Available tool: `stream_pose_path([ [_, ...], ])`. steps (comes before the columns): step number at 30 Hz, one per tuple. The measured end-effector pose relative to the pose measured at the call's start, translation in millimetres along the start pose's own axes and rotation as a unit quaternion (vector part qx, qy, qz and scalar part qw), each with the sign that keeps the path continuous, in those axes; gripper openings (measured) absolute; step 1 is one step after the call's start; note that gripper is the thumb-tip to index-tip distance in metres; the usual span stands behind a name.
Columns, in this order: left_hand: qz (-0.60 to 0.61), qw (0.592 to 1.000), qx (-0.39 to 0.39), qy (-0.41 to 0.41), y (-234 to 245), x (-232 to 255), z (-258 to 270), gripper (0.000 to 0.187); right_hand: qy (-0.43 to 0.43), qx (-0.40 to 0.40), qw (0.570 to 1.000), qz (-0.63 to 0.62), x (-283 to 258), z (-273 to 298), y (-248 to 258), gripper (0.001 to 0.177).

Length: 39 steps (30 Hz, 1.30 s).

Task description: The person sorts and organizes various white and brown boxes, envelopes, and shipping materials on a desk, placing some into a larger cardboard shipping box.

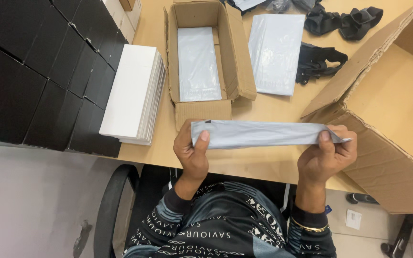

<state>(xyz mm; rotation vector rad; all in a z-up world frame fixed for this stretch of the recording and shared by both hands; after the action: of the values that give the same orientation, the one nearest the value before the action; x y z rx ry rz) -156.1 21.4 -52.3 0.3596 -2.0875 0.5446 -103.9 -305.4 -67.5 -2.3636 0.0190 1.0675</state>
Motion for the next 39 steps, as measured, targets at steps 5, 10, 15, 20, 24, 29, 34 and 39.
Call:
stream_pose_path([
  [5,-0.074,0.992,-0.084,0.06,2.3,-20.6,11.9,0.028,-0.073,-0.024,0.996,0.043,11.5,12.3,27.1,0.019],
  [10,0.037,0.984,-0.058,0.166,3.0,-51.8,32.0,0.036,-0.118,-0.067,0.989,0.064,21.9,23.7,39.5,0.016],
  [15,-0.011,0.993,-0.023,0.112,8.5,-59.5,28.4,0.027,-0.099,-0.059,0.988,0.103,40.0,28.0,47.8,0.017],
  [20,-0.114,0.99,0.06,0.055,17.2,-62.5,36.3,0.016,-0.041,0.026,0.987,0.153,44.7,40.8,49.7,0.017],
  [24,0.059,0.982,0.133,0.123,18.3,-70.3,34.8,0.02,0.021,0.08,0.991,0.104,35.1,37.9,44.0,0.034],
  [29,-0.089,0.993,0.043,-0.07,4.5,-21.3,24.3,0.035,-0.01,0.112,0.984,0.141,29.7,33.6,35.2,0.034],
  [34,-0.015,0.997,-0.065,-0.034,6.3,-55.5,41.1,0.017,0.012,0.098,0.988,0.121,29.4,34.0,30.0,0.031],
  [39,0.013,0.991,-0.126,-0.047,16.2,-66.2,52.7,0.031,0.006,0.115,0.982,0.146,33.6,33.0,32.1,0.032],
])
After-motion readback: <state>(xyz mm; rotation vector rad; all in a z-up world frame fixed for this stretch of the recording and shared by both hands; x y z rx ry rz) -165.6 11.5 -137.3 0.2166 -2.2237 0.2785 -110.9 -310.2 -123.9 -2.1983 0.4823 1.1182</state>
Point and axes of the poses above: each hand's wrist, its own z-axis away from the middle knuckle, its own y-axis out of the back of the hand, x = y × z, the point moved 9 cm from there along -z, towards the middle knuckle, and after that the axes turned 7 degrees about x, right-handed, at the moved point
